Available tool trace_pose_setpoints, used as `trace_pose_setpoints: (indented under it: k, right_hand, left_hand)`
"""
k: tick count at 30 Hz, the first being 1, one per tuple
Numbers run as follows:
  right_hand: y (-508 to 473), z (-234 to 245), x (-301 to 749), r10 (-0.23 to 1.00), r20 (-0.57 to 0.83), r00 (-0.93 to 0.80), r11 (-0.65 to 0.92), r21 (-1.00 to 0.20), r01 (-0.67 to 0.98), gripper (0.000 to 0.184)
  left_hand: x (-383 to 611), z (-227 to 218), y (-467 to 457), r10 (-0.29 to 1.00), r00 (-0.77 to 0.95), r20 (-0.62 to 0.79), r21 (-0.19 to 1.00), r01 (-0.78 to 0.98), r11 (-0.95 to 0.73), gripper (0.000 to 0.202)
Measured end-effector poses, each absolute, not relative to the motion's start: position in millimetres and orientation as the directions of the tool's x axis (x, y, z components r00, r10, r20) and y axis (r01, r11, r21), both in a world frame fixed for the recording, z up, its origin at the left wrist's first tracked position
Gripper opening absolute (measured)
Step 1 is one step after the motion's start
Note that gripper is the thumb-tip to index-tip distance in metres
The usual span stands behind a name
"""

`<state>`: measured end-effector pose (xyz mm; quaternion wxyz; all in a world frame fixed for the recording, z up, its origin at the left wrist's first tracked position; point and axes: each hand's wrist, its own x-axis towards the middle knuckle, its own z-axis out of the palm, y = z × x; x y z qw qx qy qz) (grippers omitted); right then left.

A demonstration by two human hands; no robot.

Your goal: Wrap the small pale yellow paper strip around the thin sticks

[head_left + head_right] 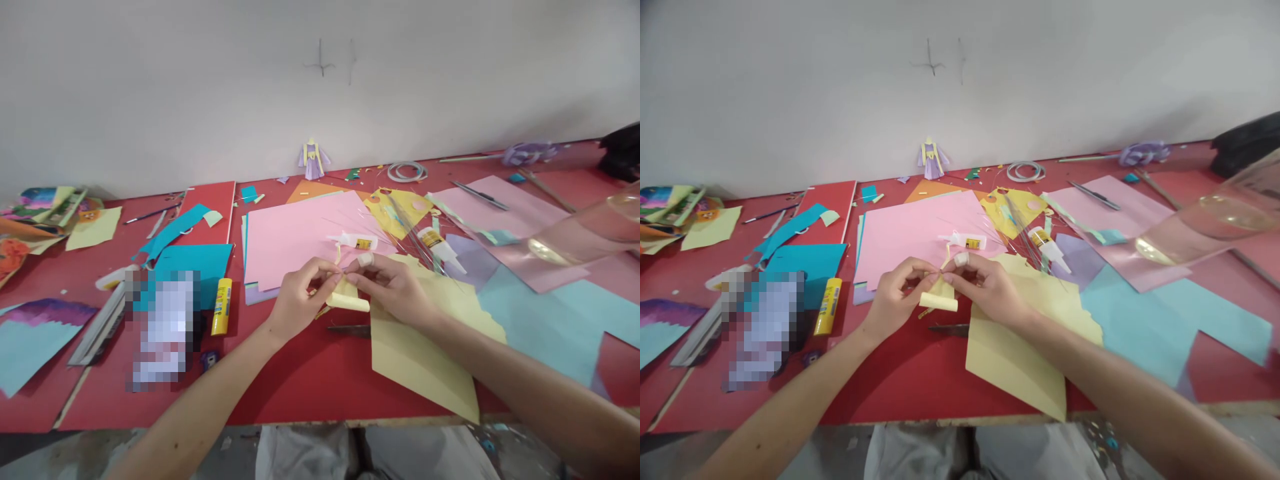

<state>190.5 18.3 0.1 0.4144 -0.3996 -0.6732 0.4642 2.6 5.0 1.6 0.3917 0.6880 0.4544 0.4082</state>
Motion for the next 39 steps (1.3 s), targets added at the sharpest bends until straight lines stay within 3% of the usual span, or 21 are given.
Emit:
trace_pose_setpoints:
  k: [6, 10, 17, 27, 34, 39]
  right_hand:
    - [19, 1, 192, 0.923, 0.211, -0.322, 0.267, -0.953, 0.140, 0.020]
    - [16, -1, 192, 0.931, 0.236, -0.279, 0.294, -0.937, 0.189, 0.020]
    - [10, -4, 194, 0.842, 0.461, -0.280, 0.539, -0.752, 0.379, 0.010]
    - [11, -5, 195, 0.850, 0.438, -0.294, 0.526, -0.739, 0.420, 0.013]
    - [11, -6, 194, 0.807, 0.495, -0.322, 0.591, -0.684, 0.429, 0.012]
    - [11, -5, 194, 0.812, 0.478, -0.334, 0.581, -0.711, 0.395, 0.009]
  left_hand:
    - [3, -3, 2, 0.909, 0.293, 0.296, 0.878, 0.291, -0.380, 0.012]
    - [3, -3, 2, 0.927, 0.274, 0.258, 0.914, 0.243, -0.326, 0.014]
    - [5, 1, 8, 0.933, 0.293, 0.208, 0.957, 0.137, -0.257, 0.016]
    - [3, 7, 6, 0.918, 0.299, 0.260, 0.932, 0.169, -0.319, 0.014]
    - [2, 8, 7, 0.925, 0.273, 0.263, 0.933, 0.172, -0.316, 0.014]
    - [1, 8, 7, 0.929, 0.251, 0.274, 0.936, 0.151, -0.317, 0.009]
